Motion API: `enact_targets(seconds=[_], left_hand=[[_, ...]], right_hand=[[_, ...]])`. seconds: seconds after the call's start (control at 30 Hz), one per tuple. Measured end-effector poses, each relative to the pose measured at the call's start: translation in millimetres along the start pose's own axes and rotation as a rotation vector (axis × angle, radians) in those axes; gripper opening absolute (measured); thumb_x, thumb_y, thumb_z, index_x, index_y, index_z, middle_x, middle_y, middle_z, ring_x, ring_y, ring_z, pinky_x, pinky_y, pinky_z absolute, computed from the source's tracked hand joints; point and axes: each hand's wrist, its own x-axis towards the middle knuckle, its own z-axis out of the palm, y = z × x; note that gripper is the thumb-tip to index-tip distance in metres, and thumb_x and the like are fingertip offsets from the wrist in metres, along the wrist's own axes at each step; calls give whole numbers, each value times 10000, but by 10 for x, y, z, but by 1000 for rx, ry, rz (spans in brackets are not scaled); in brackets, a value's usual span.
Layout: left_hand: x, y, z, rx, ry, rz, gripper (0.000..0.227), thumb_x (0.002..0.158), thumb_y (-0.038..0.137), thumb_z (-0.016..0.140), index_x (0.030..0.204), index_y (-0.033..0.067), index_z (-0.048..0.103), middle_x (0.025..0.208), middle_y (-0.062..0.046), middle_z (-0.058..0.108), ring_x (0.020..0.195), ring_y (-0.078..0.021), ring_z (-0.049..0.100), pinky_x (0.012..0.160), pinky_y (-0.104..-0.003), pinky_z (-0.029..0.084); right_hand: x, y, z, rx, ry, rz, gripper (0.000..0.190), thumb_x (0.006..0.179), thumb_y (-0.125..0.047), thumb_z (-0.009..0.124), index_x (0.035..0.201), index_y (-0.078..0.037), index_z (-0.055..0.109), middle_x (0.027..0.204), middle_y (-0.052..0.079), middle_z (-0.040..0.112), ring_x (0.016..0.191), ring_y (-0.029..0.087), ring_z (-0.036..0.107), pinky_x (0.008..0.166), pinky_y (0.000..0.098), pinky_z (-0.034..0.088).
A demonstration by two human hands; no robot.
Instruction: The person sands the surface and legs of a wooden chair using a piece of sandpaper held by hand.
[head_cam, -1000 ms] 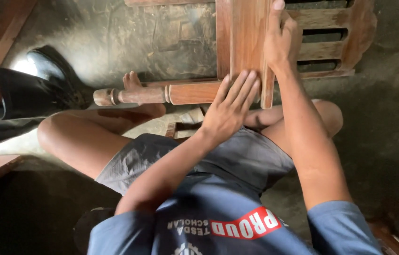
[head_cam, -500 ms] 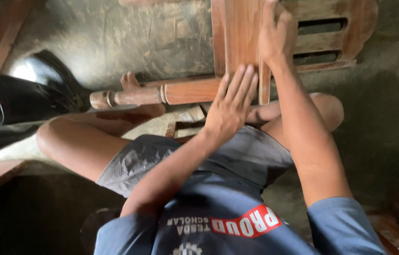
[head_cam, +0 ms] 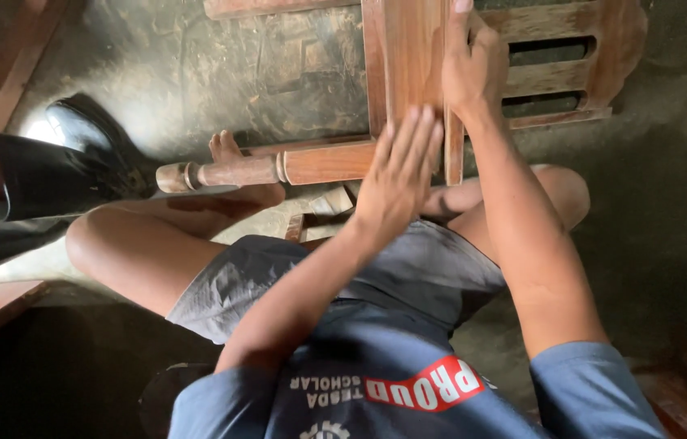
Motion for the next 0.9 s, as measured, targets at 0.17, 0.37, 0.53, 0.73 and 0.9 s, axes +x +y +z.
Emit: enact_targets(seconds=[0.17,0.37,0.53,0.73,0.9], left_hand=[[172,-26,-23,-32,19,-42,576,1188,206,349,1717,-7,267,1751,-265,194,1626,-436,148,1361,-600,151],[-98,183,107,-107,64,-19,594,1212,286,344,1694,-52,267,1742,-273,206,1627,-434,188,1366,-560,201],[283,29,16,-109,20,-176,550,1166,5,368,1700,-57,251,1740,-275,203,1623,-436,187,1361,-573,195],[-14,-26,-10,-87,-61,27,656,1201,261,463,1716,-67,222,1757,-296,139,1632,-465,110,1369,-588,150],[-154,-124,155,-236,-96,183,617,1119,-48,292,1718,-87,152,1728,-331,-32,1617,-514,-8,1388,-606,103]], right_hand=[[-25,61,0,33,28,-47,576,1188,-562,313,786,-151,360,614,2,312,572,123,259,586,359,225],[-5,-27,4,19,-2,43,609,1145,-619,256,827,-169,516,587,-48,308,540,101,260,557,331,210],[28,216,111,28,94,82,591,1216,-420,479,708,-177,300,601,-29,360,568,125,316,591,361,282],[45,186,110,17,50,-23,608,1205,-548,360,742,-155,341,604,-21,346,573,120,277,600,354,237],[46,263,140,31,64,16,621,1218,-491,417,685,-189,309,573,-44,334,552,97,263,570,340,204]])
